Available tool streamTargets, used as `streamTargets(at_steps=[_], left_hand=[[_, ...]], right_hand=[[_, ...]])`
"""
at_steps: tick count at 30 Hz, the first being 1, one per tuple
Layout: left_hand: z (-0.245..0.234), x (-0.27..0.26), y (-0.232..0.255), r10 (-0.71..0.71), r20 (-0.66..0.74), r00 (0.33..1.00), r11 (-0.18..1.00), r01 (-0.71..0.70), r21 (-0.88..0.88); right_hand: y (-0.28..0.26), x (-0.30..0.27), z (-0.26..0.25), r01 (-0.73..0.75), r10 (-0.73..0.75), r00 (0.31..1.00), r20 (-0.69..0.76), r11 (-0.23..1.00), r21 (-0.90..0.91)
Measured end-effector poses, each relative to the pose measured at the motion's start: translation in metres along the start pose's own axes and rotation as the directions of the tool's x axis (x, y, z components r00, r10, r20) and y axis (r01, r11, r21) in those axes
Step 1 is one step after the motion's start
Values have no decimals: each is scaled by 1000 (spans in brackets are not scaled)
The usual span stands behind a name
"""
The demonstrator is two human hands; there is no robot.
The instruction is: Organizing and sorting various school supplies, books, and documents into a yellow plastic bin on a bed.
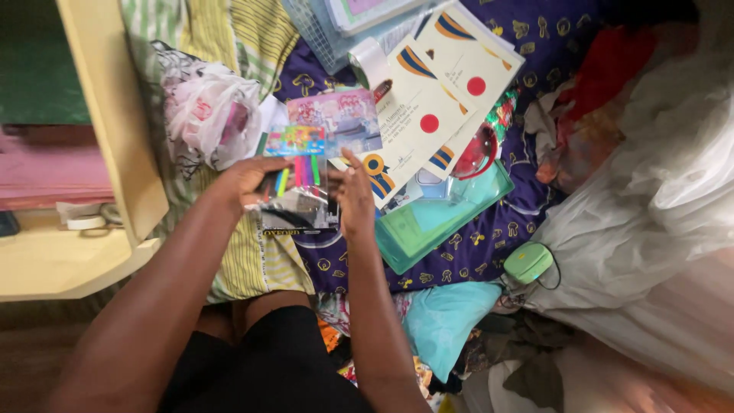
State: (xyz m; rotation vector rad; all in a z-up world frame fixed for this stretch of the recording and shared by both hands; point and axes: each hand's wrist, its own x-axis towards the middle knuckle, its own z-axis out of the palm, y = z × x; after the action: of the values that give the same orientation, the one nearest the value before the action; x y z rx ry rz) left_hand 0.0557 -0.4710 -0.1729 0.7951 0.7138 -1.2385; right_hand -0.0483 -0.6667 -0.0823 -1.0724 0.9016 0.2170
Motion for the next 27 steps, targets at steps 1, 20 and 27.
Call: streamTargets(at_steps=[1, 20, 27], left_hand=[[5, -13, 12, -1, -9, 1000, 999, 0, -52], [24, -277, 38, 307, -143, 941, 941, -323, -103], [-85, -241, -32, 273, -101, 957, 944, -286, -161]], right_hand=[[1, 7, 4, 123, -125, 992, 25, 990, 71], [67, 12, 74, 751, -675, 643, 362, 463, -471], [-32, -140, 153, 901, -677, 374, 634, 103, -422]])
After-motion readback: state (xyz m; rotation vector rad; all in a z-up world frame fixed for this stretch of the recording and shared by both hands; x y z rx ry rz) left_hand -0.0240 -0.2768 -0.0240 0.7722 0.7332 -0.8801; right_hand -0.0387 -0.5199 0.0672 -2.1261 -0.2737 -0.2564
